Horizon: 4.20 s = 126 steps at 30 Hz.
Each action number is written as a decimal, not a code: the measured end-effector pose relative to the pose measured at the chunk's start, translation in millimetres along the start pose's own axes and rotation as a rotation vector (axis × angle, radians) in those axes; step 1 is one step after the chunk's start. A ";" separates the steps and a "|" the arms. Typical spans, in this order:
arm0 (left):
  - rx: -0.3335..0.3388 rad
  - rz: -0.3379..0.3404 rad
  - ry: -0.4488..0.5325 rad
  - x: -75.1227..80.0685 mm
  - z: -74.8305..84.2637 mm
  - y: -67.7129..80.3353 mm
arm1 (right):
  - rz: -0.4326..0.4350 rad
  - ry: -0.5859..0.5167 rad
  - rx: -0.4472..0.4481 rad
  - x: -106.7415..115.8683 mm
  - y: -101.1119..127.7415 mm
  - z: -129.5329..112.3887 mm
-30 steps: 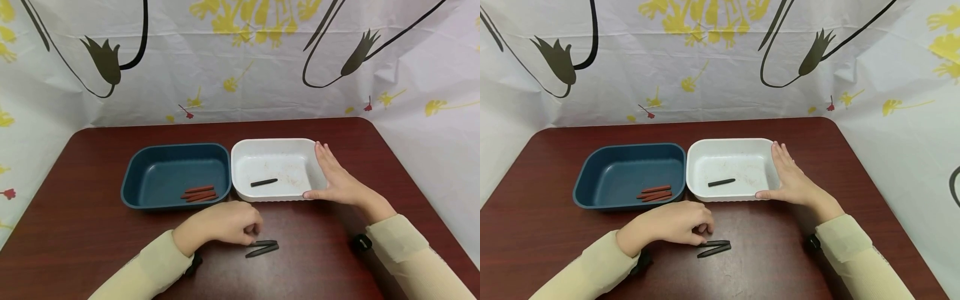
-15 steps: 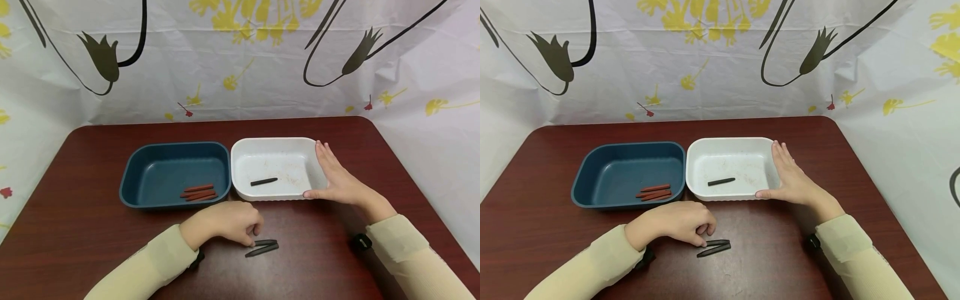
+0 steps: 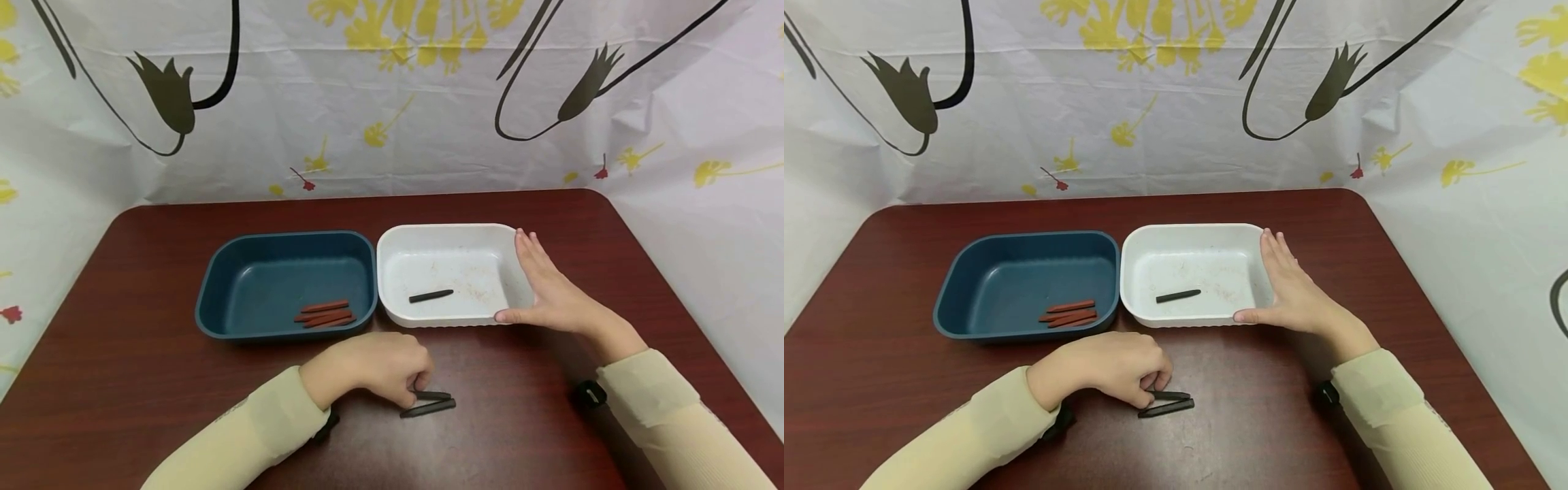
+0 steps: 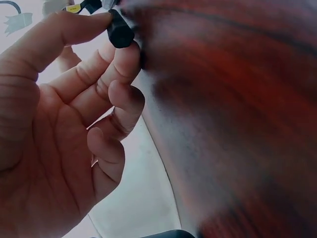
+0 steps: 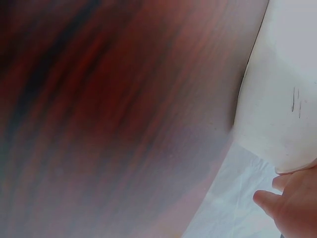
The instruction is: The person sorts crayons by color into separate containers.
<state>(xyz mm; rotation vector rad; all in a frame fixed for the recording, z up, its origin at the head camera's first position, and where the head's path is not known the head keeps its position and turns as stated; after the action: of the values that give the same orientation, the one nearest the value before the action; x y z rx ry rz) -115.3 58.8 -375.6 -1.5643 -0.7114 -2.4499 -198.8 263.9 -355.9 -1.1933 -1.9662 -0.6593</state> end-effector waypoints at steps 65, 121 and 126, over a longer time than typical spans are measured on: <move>0.147 0.393 0.123 70.2 -65.2 -9.5 | 0.009 -0.015 0.011 -0.9 -0.8 -0.8; -0.037 0.335 -0.110 39.6 15.9 28.8 | -0.002 -0.007 -0.011 -1.7 -1.4 1.4; -0.031 0.291 -0.101 29.5 12.9 23.3 | 0.000 -0.007 -0.022 -1.8 -1.6 1.5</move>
<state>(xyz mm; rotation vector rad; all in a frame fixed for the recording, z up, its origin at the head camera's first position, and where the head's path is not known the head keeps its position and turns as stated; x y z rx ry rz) -109.3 48.0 -337.8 -1.6794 -0.4259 -2.1945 -200.2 263.4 -358.2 -1.2104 -1.9695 -0.6789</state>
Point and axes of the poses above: each hand's wrist, its own y-axis away from the middle knuckle, its own x-axis out of the back of the hand, z = x × y, the point moved 8 cm from there along -y, towards the middle knuckle, and after that the axes turned 8 degrees about -y, right-handed, at the moved point
